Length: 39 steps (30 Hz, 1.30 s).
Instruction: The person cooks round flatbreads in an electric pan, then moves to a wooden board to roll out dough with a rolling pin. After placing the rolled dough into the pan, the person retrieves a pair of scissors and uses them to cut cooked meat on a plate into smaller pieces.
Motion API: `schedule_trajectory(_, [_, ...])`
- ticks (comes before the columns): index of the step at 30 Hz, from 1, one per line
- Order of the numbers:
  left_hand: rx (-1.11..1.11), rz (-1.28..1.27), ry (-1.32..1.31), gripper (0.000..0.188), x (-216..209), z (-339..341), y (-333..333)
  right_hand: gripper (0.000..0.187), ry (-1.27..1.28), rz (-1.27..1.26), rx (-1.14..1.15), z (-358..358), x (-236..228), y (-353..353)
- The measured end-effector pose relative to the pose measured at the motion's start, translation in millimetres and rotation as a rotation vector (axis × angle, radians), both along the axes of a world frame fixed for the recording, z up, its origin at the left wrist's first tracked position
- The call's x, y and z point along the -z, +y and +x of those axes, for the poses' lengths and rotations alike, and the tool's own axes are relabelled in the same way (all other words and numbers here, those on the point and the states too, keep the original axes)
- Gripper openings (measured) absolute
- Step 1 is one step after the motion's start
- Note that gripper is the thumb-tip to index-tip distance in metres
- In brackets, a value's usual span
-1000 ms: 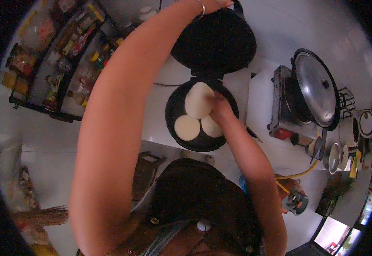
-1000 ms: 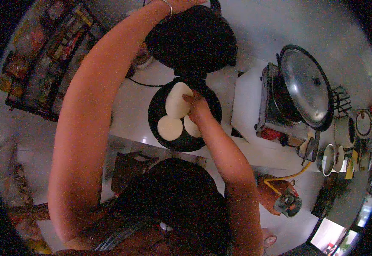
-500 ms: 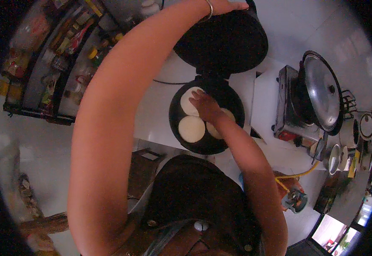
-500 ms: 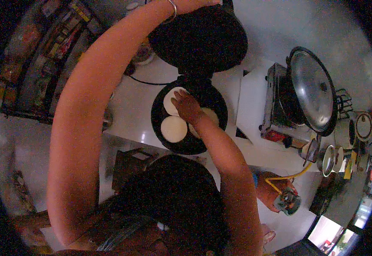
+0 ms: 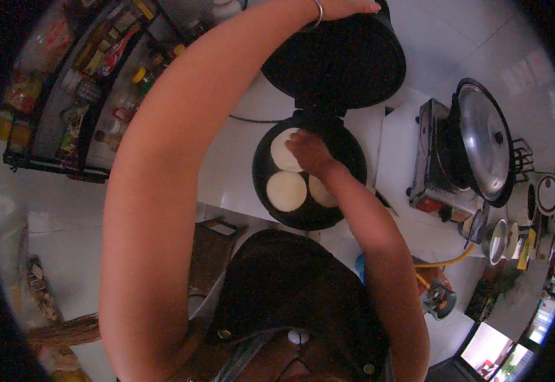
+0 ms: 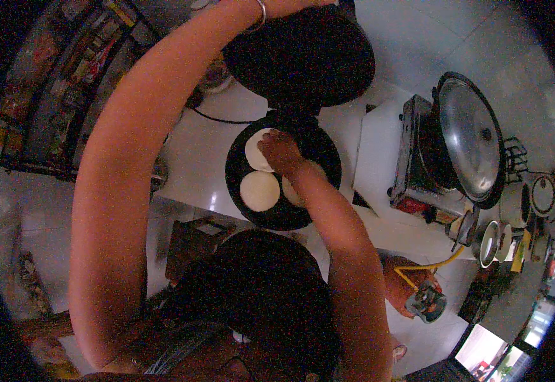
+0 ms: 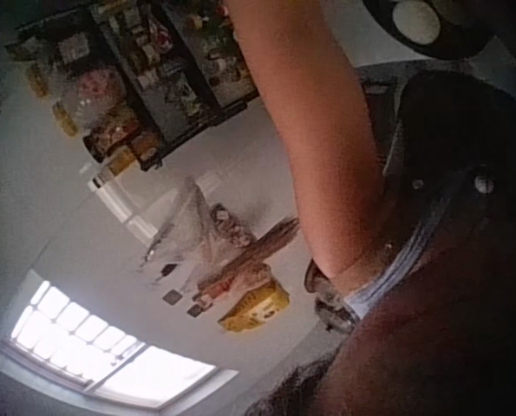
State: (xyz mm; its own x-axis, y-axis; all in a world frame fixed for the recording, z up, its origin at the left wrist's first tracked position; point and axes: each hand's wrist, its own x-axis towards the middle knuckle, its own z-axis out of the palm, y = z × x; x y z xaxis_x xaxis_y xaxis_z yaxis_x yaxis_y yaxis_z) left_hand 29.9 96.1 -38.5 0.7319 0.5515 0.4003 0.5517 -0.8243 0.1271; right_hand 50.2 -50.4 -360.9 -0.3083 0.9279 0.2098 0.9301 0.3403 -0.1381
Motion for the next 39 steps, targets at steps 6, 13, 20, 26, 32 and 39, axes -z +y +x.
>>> schedule_trajectory(6, [-0.033,-0.049,0.118,0.083,-8,-2,3,0.019,0.024,0.013,-0.08,-16,1,8])
schedule_trajectory(13, [0.016,-0.013,0.047,0.084,-9,-10,-6,0.019,0.011,-0.003,0.232,-6,7,-7])
schedule_trajectory(20, [0.025,-0.043,0.033,0.086,-2,-10,-6,0.02,0.022,-0.376,0.509,37,-14,-37])
schedule_trajectory(26, [0.021,0.019,0.07,0.087,2,-1,2,0.023,0.001,-0.354,0.381,39,-10,-77])
schedule_trajectory(32, [0.019,0.009,0.036,0.087,1,-6,-4,0.027,-0.042,-0.357,0.407,32,-24,-86])
schedule_trajectory(39, [0.03,0.025,0.054,0.087,0,-9,-6,0.028,0.137,-0.223,0.128,-14,-19,-90])
